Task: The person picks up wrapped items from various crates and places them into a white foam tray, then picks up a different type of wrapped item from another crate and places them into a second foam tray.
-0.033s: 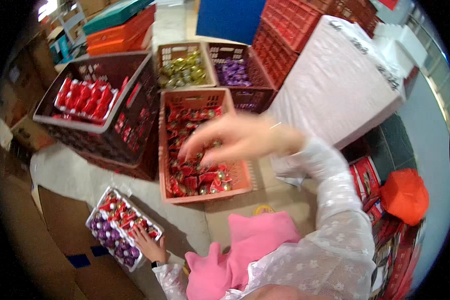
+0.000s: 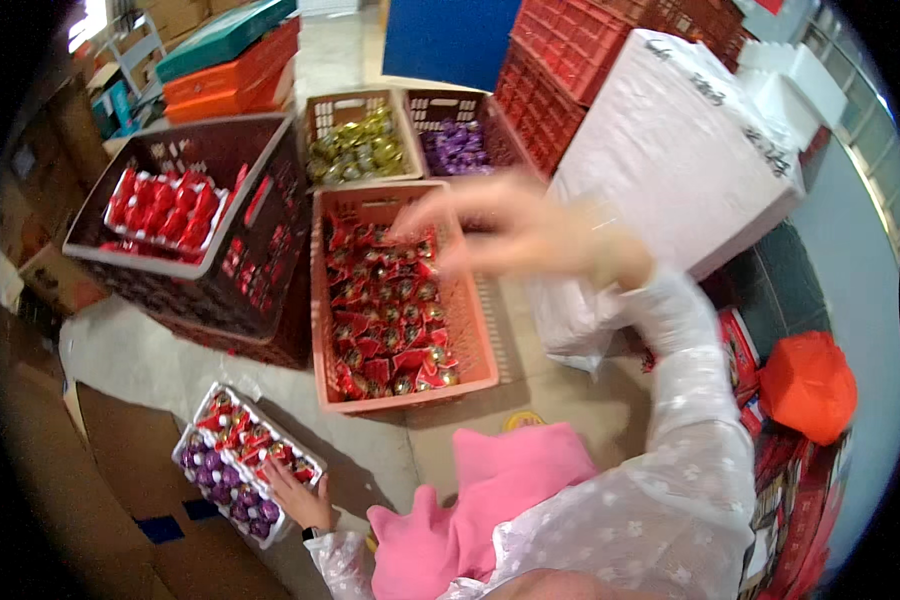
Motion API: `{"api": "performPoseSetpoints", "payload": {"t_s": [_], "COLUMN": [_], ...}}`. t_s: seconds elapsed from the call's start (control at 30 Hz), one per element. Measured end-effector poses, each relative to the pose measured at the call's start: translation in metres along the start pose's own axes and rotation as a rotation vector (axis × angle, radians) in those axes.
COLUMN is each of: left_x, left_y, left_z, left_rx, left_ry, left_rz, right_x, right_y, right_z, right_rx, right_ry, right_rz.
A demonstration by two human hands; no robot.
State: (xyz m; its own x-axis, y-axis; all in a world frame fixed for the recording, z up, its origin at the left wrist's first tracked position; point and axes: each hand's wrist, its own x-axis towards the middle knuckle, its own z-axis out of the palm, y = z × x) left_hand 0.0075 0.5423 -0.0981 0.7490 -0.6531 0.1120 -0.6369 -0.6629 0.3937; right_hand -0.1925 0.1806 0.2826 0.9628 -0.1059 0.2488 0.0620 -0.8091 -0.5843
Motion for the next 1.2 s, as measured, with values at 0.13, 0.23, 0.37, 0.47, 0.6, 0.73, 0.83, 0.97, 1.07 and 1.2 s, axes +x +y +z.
{"api": "performPoseSetpoints", "payload": {"t_s": [0.13,0.23,0.37,0.47,0.6,0.73,0.83,0.97,1.07,1.2], "left_x": [0.010,0.020,0.046,0.063,0.073,0.072,0.071,0.070,0.071,0.074], "left_y": [0.024,0.068,0.121,0.148,0.181,0.169,0.176,0.228,0.199,0.188], "left_z": [-0.027,-0.035,-0.046,-0.051,-0.061,-0.071,-0.076,-0.092,-0.072,-0.064], "left_rx": [0.003,-0.256,-0.458,-0.538,-0.623,-0.746,-1.082,-1.598,-1.857,-1.833], "left_ry": [0.254,0.229,0.255,0.296,0.284,0.077,-0.028,-0.293,-0.506,-0.487], "left_rz": [0.041,0.167,0.301,0.387,0.531,0.408,0.390,0.103,0.075,-0.290], "right_x": [-0.092,-0.156,-0.284,-0.272,-0.148,-0.099,-0.076,-0.081,-0.071,-0.075], "right_y": [-0.040,-0.086,-0.050,-0.040,-0.097,-0.091,-0.082,-0.055,-0.027,-0.002], "right_z": [-0.170,-0.277,-0.439,-0.415,-0.234,-0.122,-0.030,0.050,0.126,0.217], "right_rx": [-1.320,-2.206,-2.058,-2.061,-1.881,-1.774,-1.168,-0.701,-0.575,-0.504], "right_ry": [0.750,0.933,0.700,0.846,1.214,0.874,0.740,0.305,0.202,0.223], "right_rz": [0.084,0.463,1.028,0.965,0.326,0.131,-0.006,0.113,0.096,-0.088]}}
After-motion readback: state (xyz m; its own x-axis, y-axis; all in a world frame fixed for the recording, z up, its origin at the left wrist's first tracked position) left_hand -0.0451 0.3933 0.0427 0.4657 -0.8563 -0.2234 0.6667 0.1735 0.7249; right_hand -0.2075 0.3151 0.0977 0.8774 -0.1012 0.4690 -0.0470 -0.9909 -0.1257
